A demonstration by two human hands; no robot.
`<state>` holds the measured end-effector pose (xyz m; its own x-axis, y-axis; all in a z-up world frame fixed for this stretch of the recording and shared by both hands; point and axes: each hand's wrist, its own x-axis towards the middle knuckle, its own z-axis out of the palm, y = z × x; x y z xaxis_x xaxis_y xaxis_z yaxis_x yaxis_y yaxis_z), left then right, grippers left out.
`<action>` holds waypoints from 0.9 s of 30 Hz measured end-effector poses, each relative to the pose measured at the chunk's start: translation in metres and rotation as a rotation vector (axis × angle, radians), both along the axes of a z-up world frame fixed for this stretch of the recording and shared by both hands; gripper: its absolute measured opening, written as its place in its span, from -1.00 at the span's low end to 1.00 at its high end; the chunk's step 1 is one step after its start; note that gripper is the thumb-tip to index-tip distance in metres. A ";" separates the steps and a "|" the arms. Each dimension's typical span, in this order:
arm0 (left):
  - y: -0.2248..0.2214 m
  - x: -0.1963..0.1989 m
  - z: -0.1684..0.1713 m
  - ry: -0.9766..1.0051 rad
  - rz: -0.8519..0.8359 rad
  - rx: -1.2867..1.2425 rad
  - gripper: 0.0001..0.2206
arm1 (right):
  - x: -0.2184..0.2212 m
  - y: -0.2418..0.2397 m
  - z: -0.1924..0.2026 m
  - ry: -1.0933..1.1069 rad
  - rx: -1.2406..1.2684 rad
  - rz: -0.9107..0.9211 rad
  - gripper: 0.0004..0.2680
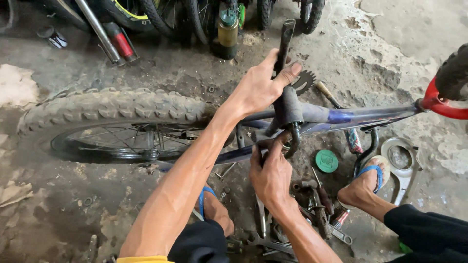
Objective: Applying grease to a bicycle frame's bottom bracket shell and installing the crankset assembly.
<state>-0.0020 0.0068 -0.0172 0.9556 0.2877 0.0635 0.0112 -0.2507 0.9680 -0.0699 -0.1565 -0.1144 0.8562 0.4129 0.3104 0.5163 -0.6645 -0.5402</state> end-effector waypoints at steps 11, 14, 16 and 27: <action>0.003 0.001 0.002 -0.021 -0.042 0.122 -0.40 | -0.009 0.004 0.097 0.940 1.030 0.021 -0.81; 0.004 0.005 -0.004 -0.046 -0.045 0.132 -0.38 | 0.006 -0.008 0.117 1.246 1.393 0.007 -0.92; 0.003 0.004 -0.003 -0.054 -0.044 0.142 -0.42 | 0.017 -0.030 0.121 1.405 1.595 0.050 -0.92; 0.001 0.002 0.001 -0.036 -0.070 0.168 -0.44 | -0.007 -0.065 0.097 1.095 1.135 -0.013 -0.68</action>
